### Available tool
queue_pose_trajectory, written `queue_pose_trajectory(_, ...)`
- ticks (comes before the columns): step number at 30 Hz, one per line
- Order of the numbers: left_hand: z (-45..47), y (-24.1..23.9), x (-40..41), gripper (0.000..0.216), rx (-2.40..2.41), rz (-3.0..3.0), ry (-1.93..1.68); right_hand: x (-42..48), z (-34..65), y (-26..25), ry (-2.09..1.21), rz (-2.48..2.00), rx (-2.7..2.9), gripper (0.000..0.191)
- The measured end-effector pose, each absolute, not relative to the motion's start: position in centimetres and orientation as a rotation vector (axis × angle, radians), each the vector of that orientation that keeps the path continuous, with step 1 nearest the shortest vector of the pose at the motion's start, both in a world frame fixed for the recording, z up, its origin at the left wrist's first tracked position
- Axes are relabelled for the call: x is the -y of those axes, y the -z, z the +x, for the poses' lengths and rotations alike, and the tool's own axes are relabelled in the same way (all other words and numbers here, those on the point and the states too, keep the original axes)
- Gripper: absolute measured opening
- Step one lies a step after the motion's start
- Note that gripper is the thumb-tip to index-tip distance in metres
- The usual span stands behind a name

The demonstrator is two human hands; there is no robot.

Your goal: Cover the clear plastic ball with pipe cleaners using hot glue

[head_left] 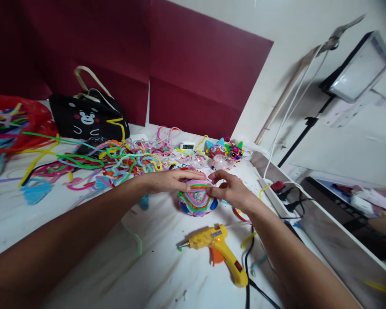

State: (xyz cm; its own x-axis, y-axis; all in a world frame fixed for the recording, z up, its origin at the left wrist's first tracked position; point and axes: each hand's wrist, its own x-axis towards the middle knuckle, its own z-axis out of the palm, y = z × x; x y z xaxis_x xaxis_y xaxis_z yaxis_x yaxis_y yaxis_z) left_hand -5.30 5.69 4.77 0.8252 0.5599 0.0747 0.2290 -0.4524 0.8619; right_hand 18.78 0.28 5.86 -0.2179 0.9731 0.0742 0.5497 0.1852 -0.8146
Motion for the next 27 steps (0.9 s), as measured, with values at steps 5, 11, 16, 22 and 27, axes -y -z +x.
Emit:
queue_pose_trajectory(5, -5.3, -4.9, -5.6, 0.051, -0.516, 2.188, -0.448, -0.2, 18.7, -5.9, -0.895, -1.433, 1.841, 0.037)
queue_pose_trajectory(11, -5.0, -5.4, -5.2, 0.045, -0.49, 2.38, -0.489, -0.1, 18.7, -6.1, -0.926, -1.419, 1.822, 0.037)
queue_pose_trajectory(16, -4.7, -5.9, -4.5, 0.041, -0.494, 2.381, -0.513, 0.0, 18.6, -6.3, -0.96, -1.409, 1.803, 0.04)
queue_pose_trajectory(22, -4.3, -6.0, -4.3, 0.042, -0.511, 2.45, -0.477, -0.1, 18.8, -6.1, -1.017, -1.397, 1.751, 0.042)
queue_pose_trajectory(27, -4.0, -6.4, -4.2, 0.04, -0.541, 2.486, -0.46, -0.4, 19.0, -5.8, -1.106, -1.361, 1.694, 0.039)
